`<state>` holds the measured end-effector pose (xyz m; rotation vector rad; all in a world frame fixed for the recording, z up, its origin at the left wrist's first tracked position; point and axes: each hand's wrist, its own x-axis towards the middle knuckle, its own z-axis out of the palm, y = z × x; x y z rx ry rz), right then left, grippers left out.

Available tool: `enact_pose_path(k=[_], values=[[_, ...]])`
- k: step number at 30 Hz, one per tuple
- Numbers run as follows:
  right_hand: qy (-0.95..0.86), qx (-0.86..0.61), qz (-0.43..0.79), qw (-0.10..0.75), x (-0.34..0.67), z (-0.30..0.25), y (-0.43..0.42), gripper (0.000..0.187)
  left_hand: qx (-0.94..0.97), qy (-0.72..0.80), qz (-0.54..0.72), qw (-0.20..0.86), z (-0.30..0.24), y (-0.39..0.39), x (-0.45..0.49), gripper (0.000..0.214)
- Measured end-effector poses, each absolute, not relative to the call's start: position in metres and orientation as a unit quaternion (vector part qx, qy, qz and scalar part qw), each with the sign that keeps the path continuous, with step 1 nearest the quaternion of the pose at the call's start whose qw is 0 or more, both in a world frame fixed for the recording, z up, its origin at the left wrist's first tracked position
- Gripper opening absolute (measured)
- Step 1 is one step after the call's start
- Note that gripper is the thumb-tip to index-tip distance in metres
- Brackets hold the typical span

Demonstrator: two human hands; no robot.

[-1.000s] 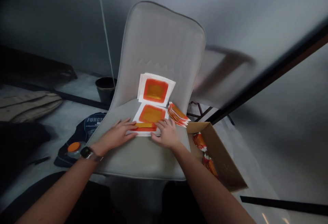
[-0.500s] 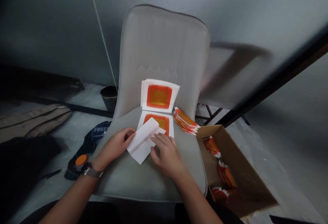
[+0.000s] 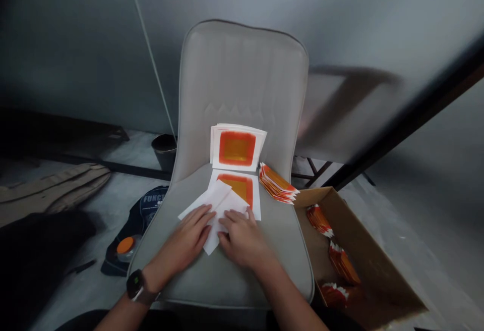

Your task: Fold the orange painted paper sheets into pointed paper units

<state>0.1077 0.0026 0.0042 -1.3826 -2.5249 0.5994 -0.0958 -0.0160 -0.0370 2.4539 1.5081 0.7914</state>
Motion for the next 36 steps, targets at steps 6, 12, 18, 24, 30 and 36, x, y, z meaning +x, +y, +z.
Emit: enact_pose_path(k=[6,12,18,24,30,36], values=[[-0.837,-0.486,0.215,0.133,0.135,0.022,-0.001,0.030,0.830,0.500,0.236,0.074,-0.039,-0.019,-0.105,0.038],[-0.785,-0.568,0.182,0.166,0.164,0.019,0.008,0.036,0.823,0.495,0.268,0.075,-0.037,-0.018,-0.101,0.041],[-0.812,-0.546,0.145,0.149,0.152,0.011,0.003,0.045,0.830,0.475,0.282,0.080,-0.036,-0.018,-0.094,0.033],[-0.859,-0.463,0.193,0.099,0.125,0.010,0.000,0.059,0.842,0.474,0.247,0.071,-0.039,-0.019,-0.094,0.035],[-0.821,-0.540,0.168,0.077,0.135,0.005,0.009,0.054,0.841,0.495,0.204,0.080,-0.040,-0.026,-0.097,0.038],[-0.875,-0.442,0.174,0.094,0.123,0.006,-0.008,0.053,0.843,0.508,0.162,0.075,-0.042,-0.034,-0.096,0.050]])
